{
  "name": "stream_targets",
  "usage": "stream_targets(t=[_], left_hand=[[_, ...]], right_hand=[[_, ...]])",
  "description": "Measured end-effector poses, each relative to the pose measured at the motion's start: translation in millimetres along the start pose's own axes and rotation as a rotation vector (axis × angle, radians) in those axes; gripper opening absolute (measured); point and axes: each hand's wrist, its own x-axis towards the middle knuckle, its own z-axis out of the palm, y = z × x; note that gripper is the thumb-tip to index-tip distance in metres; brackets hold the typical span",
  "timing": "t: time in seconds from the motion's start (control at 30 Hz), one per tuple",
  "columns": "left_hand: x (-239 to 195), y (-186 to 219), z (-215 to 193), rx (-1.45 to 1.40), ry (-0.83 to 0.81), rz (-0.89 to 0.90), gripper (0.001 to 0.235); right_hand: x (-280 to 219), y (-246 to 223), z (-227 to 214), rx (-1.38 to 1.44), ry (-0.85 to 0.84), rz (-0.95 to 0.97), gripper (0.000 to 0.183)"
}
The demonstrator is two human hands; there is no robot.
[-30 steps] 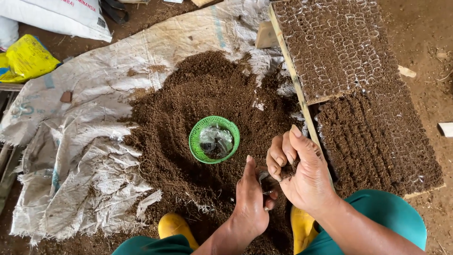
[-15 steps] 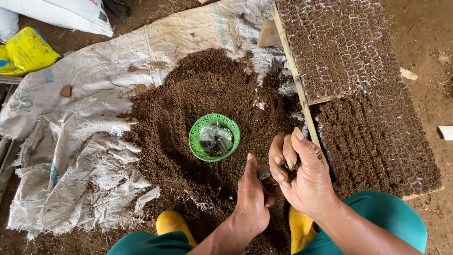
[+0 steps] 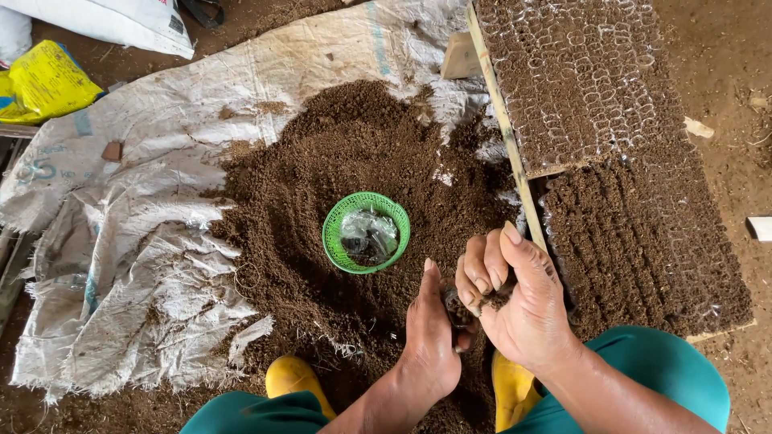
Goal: The person scoops soil from a large pile on a white sack and fills the cells of a wooden seedling tray. They use their hands to pack the soil into the compartments and occasionally reach into a green basket to retrieve small plastic bags containing seeds.
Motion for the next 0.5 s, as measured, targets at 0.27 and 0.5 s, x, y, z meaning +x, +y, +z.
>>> stream_targets(t=[0.27, 0.5], left_hand=[[-15, 8, 1, -0.035, -0.164, 0.076, 0.058], [-21, 27, 4, -0.147, -0.042, -0.015, 0.058]], right_hand=[[-6, 0, -6, -0.024, -0.097, -0.030, 0.037], [-8, -21, -12, -0.706, -0.339, -0.339, 0.038]])
